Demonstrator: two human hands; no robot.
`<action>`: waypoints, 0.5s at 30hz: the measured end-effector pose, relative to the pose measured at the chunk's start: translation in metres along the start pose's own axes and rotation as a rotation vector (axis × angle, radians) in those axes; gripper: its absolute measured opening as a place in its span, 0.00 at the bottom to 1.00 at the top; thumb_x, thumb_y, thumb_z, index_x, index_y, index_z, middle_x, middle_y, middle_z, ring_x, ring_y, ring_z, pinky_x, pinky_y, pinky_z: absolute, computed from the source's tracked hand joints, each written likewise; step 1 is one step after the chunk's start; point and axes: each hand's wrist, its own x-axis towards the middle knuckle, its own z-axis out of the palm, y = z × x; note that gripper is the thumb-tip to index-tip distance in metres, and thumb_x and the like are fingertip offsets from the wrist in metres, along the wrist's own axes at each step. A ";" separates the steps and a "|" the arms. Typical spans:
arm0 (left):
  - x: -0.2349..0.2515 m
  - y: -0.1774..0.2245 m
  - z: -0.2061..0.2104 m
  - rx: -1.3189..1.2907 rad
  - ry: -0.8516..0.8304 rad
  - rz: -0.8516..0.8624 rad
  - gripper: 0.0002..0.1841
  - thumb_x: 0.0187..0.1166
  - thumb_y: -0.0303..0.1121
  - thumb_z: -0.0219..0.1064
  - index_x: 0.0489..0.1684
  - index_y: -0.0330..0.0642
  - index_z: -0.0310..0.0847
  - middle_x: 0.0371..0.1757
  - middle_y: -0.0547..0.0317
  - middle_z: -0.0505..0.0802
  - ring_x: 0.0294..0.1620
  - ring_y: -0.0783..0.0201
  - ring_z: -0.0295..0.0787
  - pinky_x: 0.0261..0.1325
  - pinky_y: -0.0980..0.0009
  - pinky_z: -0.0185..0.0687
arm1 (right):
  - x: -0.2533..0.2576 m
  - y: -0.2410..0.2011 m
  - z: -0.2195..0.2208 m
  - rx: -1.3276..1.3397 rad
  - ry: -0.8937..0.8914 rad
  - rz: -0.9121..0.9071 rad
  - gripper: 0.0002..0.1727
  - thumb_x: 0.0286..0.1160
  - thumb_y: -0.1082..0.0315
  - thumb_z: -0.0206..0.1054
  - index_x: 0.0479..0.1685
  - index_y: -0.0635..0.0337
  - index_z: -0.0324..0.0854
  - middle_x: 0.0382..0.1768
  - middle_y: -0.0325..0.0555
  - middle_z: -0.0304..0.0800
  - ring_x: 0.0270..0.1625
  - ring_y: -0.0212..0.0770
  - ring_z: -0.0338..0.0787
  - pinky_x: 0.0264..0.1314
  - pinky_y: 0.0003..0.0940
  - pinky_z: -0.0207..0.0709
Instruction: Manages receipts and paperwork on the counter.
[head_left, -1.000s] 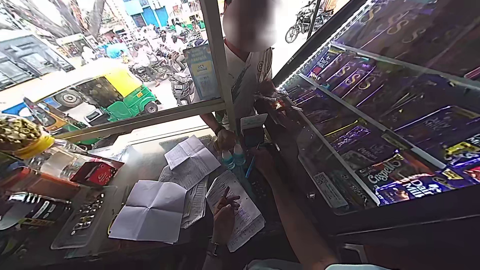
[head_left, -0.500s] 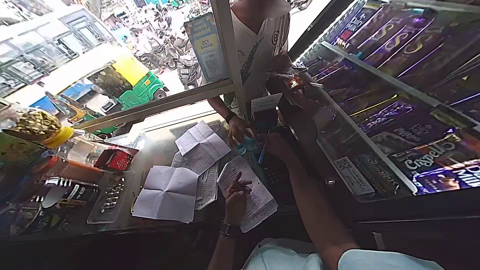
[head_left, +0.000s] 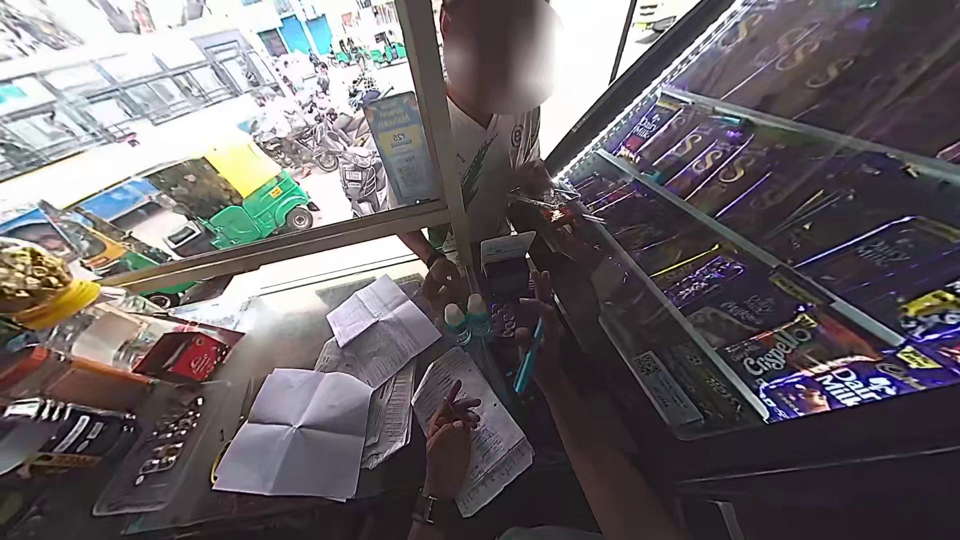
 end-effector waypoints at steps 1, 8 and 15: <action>0.003 0.000 0.001 0.005 0.006 0.004 0.36 0.70 0.34 0.74 0.83 0.37 0.70 0.55 0.39 0.94 0.49 0.58 0.94 0.58 0.65 0.88 | 0.005 -0.011 -0.004 0.047 0.021 -0.015 0.29 0.83 0.33 0.55 0.64 0.45 0.82 0.68 0.36 0.86 0.78 0.34 0.78 0.80 0.36 0.73; -0.016 0.073 0.074 0.271 -0.171 0.208 0.52 0.78 0.34 0.69 0.94 0.43 0.26 0.73 0.43 0.85 0.53 0.57 0.93 0.57 0.61 0.88 | -0.018 -0.124 0.004 0.699 -0.227 0.151 0.23 0.91 0.41 0.49 0.50 0.39 0.88 0.38 0.30 0.95 0.46 0.34 0.94 0.56 0.32 0.85; -0.184 0.138 0.083 0.584 0.307 0.423 0.63 0.72 0.19 0.67 0.91 0.51 0.03 0.97 0.46 0.41 0.36 0.71 0.90 0.37 0.72 0.89 | -0.095 -0.199 0.080 1.094 -0.811 0.200 0.12 0.88 0.55 0.62 0.44 0.49 0.87 0.40 0.34 0.96 0.46 0.35 0.95 0.54 0.29 0.88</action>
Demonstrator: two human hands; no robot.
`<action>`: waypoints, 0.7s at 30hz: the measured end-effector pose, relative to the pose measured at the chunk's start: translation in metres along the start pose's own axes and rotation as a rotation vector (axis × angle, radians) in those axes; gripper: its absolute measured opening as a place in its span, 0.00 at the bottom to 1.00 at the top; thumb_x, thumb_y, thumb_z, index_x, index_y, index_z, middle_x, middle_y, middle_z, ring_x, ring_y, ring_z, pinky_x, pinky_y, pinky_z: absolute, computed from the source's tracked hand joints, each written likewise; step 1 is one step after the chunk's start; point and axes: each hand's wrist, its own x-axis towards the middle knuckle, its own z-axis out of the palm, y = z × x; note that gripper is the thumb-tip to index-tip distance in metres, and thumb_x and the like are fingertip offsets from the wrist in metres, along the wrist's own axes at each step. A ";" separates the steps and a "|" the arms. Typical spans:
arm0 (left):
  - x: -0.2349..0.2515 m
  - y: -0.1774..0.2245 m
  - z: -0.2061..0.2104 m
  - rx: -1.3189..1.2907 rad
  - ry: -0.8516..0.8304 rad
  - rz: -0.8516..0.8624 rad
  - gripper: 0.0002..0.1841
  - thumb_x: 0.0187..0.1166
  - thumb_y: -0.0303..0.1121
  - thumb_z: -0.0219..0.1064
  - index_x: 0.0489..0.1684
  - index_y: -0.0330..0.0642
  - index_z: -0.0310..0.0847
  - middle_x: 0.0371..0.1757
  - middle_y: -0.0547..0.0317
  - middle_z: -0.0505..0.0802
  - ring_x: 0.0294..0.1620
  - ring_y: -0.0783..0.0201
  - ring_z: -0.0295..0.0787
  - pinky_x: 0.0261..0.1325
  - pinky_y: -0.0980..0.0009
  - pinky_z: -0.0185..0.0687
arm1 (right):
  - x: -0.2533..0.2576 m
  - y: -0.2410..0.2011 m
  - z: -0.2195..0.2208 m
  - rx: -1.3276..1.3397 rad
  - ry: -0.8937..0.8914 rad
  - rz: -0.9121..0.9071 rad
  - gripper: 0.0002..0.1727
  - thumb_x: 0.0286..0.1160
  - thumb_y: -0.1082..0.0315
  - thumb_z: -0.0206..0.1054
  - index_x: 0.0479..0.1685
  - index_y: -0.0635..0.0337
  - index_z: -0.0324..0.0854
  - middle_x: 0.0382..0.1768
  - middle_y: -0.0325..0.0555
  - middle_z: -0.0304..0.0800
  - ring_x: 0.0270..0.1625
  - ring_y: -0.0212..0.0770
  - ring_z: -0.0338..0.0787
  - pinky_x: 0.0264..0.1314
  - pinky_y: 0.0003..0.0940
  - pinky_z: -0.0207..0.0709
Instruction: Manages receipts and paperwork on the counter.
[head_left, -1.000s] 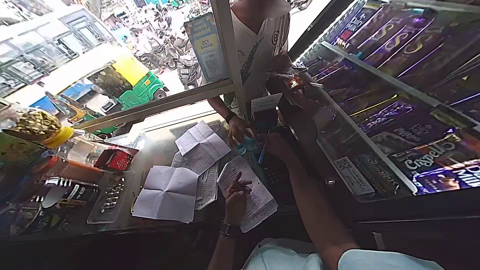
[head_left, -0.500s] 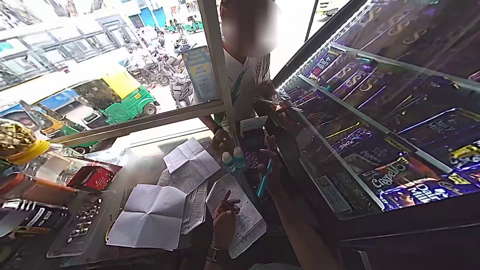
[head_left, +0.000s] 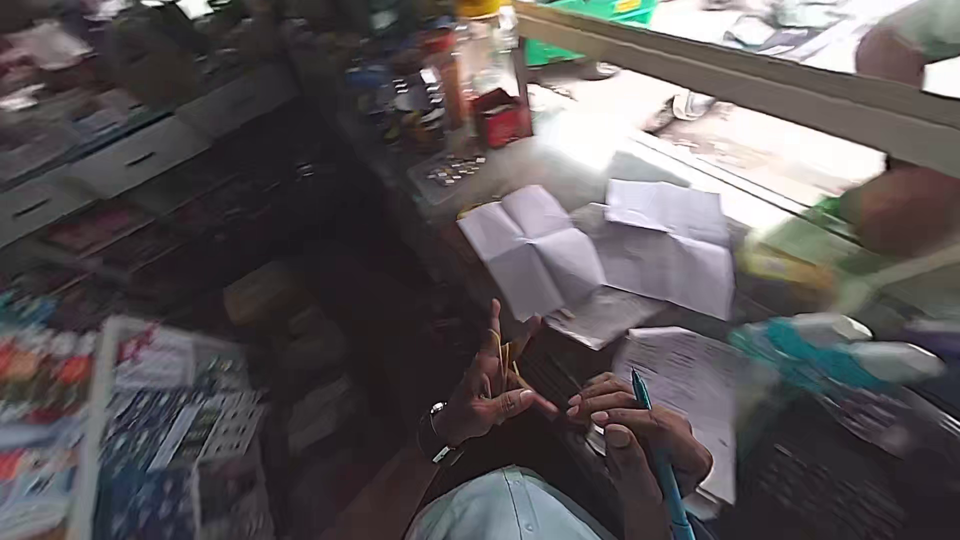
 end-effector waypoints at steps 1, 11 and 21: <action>-0.033 0.002 -0.012 0.028 0.122 -0.025 0.65 0.69 0.15 0.67 0.90 0.50 0.02 0.97 0.46 0.41 0.31 0.71 0.90 0.37 0.69 0.91 | 0.001 0.006 0.012 0.034 -0.077 0.027 0.11 0.88 0.56 0.62 0.44 0.48 0.87 0.40 0.32 0.95 0.47 0.34 0.95 0.54 0.28 0.88; -0.338 -0.049 0.088 -0.077 1.198 0.284 0.65 0.74 0.39 0.75 0.93 0.55 0.07 0.97 0.44 0.38 0.87 0.38 0.66 0.61 0.39 0.87 | -0.105 -0.003 0.184 0.308 -1.033 0.385 0.13 0.73 0.59 0.74 0.33 0.62 0.93 0.32 0.43 0.96 0.37 0.29 0.93 0.46 0.29 0.88; -0.526 0.028 0.192 0.360 1.594 0.583 0.49 0.84 0.50 0.60 0.90 0.18 0.36 0.91 0.35 0.61 0.91 0.61 0.58 0.91 0.67 0.53 | -0.283 -0.174 0.384 0.674 -1.502 0.147 0.34 0.82 0.39 0.56 0.41 0.66 0.90 0.41 0.41 0.96 0.51 0.18 0.89 0.61 0.19 0.81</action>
